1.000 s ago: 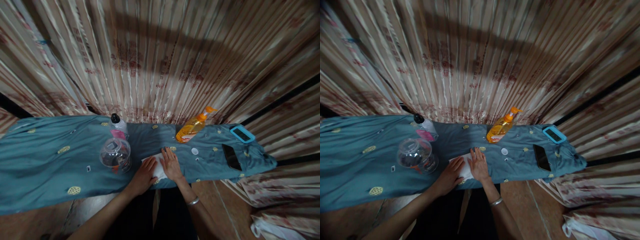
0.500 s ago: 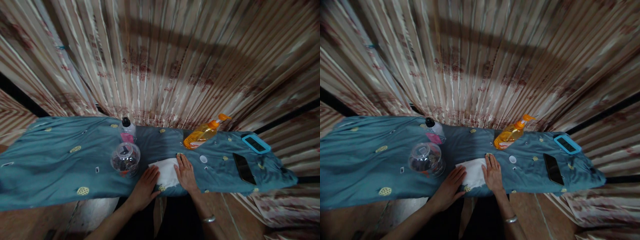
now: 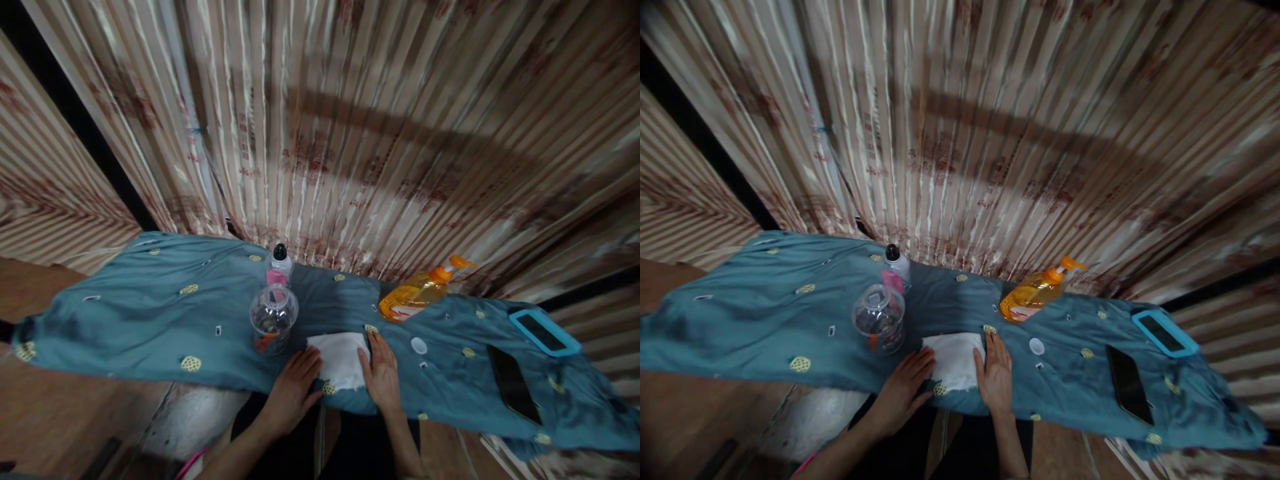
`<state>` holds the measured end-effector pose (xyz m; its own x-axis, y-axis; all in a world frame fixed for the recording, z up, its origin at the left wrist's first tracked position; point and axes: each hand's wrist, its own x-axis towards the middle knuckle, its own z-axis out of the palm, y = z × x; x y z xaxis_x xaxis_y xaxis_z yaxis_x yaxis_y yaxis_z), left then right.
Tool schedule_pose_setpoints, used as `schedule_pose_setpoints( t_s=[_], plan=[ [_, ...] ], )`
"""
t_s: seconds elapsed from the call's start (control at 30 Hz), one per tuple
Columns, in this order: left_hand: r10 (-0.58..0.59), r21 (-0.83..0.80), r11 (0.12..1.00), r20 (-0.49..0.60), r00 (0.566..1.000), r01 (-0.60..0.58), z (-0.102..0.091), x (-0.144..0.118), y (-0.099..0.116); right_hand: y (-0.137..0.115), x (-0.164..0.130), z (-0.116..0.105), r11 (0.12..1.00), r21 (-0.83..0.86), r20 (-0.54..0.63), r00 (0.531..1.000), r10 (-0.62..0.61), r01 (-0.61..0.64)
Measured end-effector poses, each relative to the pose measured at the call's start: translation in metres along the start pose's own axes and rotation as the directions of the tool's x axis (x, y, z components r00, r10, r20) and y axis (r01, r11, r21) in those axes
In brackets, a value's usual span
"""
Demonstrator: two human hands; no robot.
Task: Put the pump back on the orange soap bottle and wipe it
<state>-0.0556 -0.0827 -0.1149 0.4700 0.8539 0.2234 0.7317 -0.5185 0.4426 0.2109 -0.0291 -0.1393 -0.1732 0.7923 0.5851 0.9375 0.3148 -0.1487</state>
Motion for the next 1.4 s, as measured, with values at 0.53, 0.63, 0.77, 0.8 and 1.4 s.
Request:
schedule_pose_setpoints(
  t_s=[0.53, 0.63, 0.77, 0.8, 1.4],
  plan=[
    [-0.054, 0.06, 0.997, 0.004, 0.999, 0.054, 0.013, -0.017, 0.015, -0.011, -0.011, -0.002, 0.99, 0.016, -0.13, 0.981, 0.143, -0.142],
    [-0.053, 0.09, 0.995, -0.016, 0.998, 0.054, 0.022, -0.023, 0.017, -0.025, -0.024, -0.005, 0.98, -0.049, -0.222, 0.959, 0.176, -0.191],
    [-0.046, 0.142, 0.988, -0.057, 0.997, 0.054, 0.033, -0.028, 0.015, -0.05, -0.059, -0.007, 0.959, -0.106, -0.245, 0.941, 0.233, -0.265],
    [-0.044, 0.152, 0.987, -0.061, 0.997, 0.053, 0.035, -0.029, 0.014, -0.056, -0.07, -0.007, 0.957, -0.11, -0.239, 0.942, 0.235, -0.267],
    [0.148, -0.164, 0.984, 0.517, 0.843, -0.072, 0.077, -0.068, 0.05, -0.076, -0.187, 0.001, 0.806, 0.307, -0.019, 0.843, 0.537, -0.506]
  ],
)
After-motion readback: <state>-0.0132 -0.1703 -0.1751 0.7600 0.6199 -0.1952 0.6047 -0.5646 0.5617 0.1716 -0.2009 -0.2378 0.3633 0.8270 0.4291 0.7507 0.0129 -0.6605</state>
